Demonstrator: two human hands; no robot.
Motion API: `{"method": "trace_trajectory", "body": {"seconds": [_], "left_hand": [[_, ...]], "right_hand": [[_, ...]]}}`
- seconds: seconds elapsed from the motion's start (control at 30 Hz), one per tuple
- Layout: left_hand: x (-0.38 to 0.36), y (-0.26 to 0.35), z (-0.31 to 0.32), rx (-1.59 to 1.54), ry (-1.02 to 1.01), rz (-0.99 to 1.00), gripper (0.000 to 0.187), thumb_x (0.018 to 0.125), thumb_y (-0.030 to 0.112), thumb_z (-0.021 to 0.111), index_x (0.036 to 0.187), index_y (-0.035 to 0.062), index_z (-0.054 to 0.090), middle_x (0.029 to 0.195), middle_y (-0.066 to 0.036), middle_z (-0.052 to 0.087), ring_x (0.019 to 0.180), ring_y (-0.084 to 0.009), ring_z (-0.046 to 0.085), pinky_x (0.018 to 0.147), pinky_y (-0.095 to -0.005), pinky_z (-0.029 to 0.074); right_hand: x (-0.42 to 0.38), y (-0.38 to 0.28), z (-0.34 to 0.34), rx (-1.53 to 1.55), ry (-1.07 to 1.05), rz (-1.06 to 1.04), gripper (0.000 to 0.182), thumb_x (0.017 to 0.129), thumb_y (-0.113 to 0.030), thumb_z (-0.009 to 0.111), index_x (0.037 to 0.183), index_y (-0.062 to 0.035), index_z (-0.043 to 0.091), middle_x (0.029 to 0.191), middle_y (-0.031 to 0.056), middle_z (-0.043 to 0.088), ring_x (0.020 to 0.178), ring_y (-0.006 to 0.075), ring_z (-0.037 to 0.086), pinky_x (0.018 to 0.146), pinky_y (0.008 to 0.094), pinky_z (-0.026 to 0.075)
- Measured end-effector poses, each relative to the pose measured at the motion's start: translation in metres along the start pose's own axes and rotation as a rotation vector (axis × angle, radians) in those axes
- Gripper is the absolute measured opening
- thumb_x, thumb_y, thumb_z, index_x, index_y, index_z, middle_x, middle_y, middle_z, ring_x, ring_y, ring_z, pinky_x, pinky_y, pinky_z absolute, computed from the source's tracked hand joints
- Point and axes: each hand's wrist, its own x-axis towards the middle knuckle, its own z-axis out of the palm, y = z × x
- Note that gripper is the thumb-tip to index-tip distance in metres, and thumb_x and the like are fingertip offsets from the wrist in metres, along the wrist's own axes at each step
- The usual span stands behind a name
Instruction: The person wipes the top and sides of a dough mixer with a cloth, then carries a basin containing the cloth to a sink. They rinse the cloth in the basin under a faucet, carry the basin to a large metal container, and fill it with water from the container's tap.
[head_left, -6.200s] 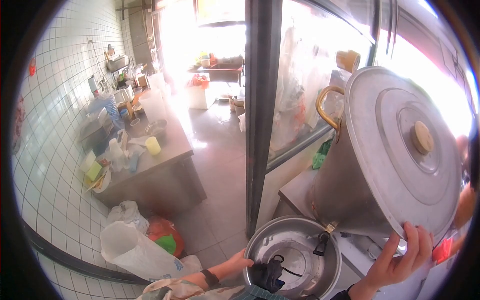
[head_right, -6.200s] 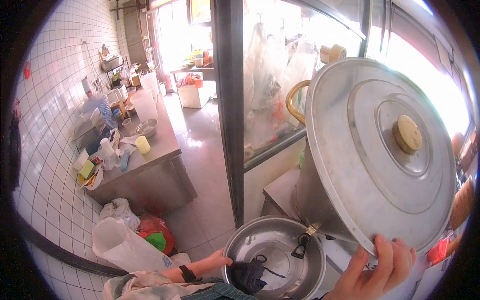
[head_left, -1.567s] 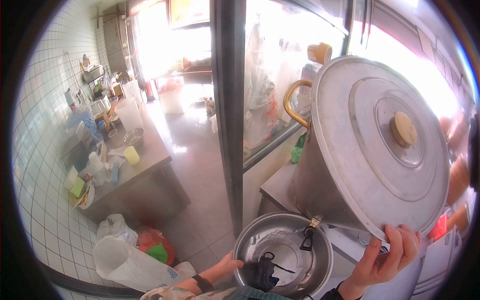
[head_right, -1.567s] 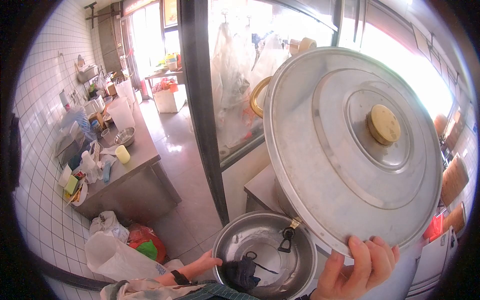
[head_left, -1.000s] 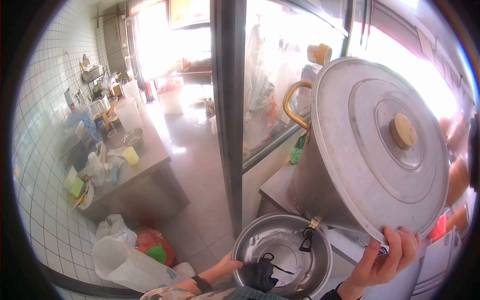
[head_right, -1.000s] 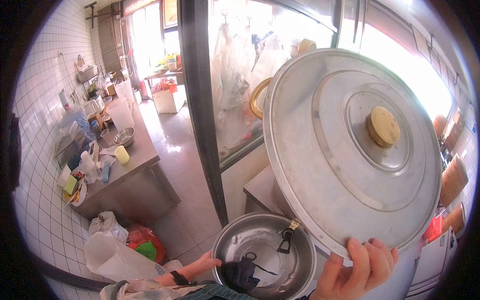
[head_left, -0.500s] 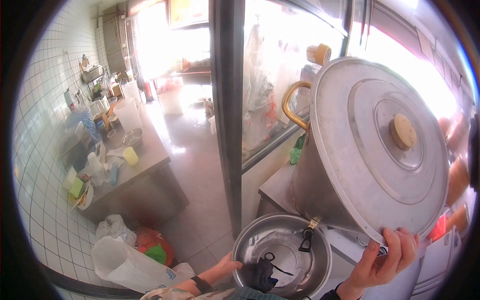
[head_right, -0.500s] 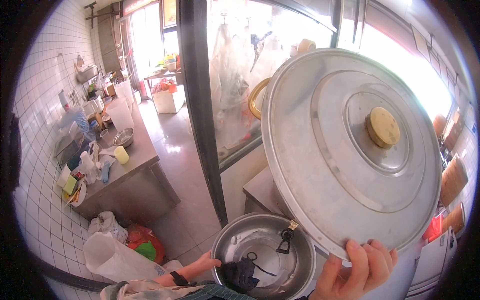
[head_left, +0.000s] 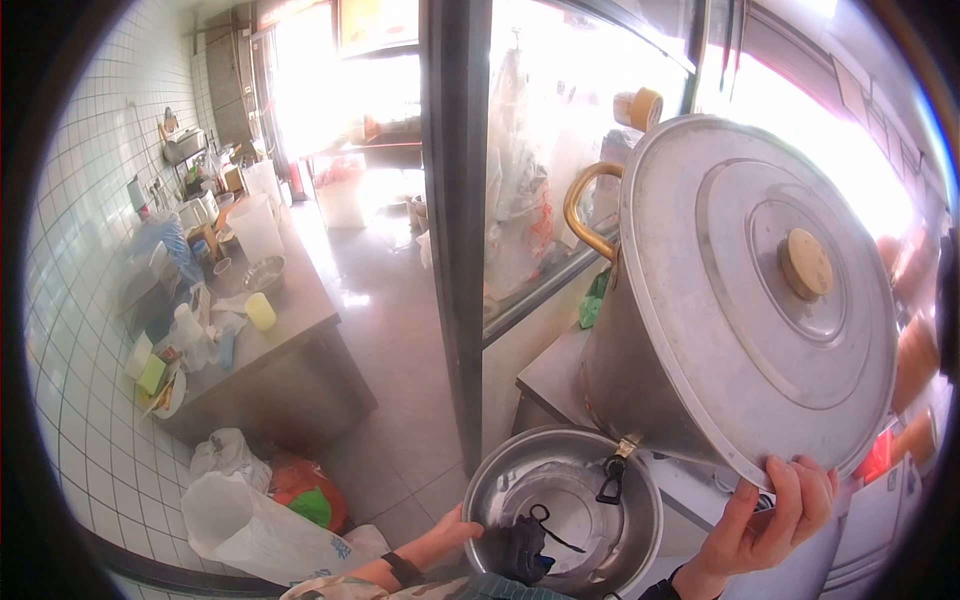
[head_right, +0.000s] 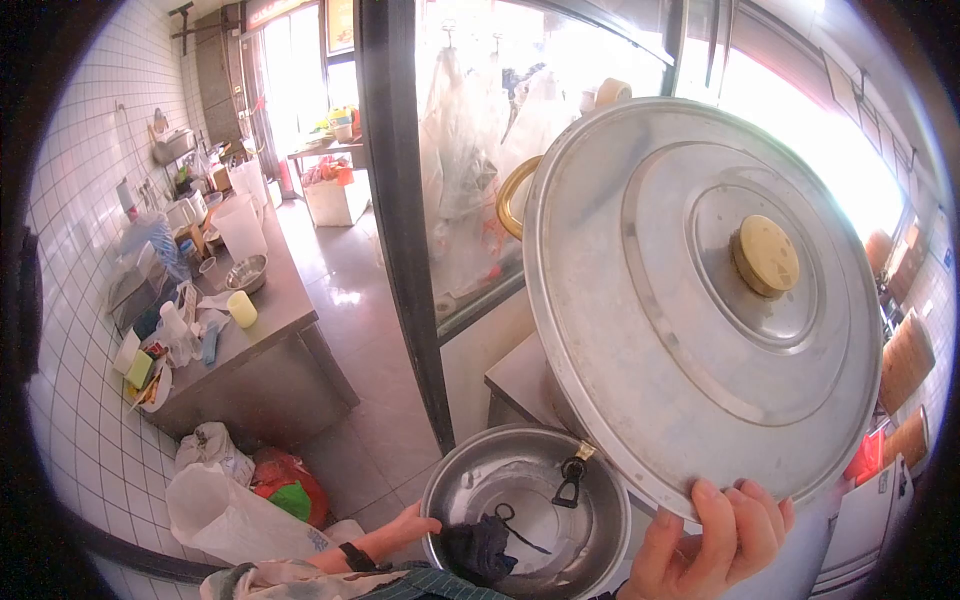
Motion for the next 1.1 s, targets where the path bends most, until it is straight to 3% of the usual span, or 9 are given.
{"method": "trace_trajectory", "body": {"seconds": [0.73, 1.1], "left_hand": [[0.001, -0.003, -0.001, -0.047, -0.012, 0.032, 0.055, 0.065, 0.009, 0.061, 0.117, -0.0015, 0.048, 0.099, -0.014, 0.059, 0.094, -0.0218, 0.055, 0.082, -0.031, 0.043], [0.005, -0.008, -0.002, -0.027, -0.022, -0.001, 0.059, 0.065, 0.012, 0.062, 0.12, -0.0012, 0.045, 0.105, -0.016, 0.057, 0.099, -0.0237, 0.054, 0.086, -0.0322, 0.042]], "right_hand": [[0.001, -0.002, 0.0, 0.008, 0.007, 0.015, 0.018, 0.084, -0.022, 0.056, 0.095, -0.0089, 0.061, 0.098, 0.006, 0.052, 0.097, 0.0234, 0.051, 0.098, 0.0453, 0.033], [0.0, -0.002, 0.0, 0.002, 0.009, 0.002, 0.018, 0.085, -0.023, 0.056, 0.096, -0.0091, 0.061, 0.098, 0.0058, 0.051, 0.098, 0.023, 0.05, 0.098, 0.0443, 0.033]]}}
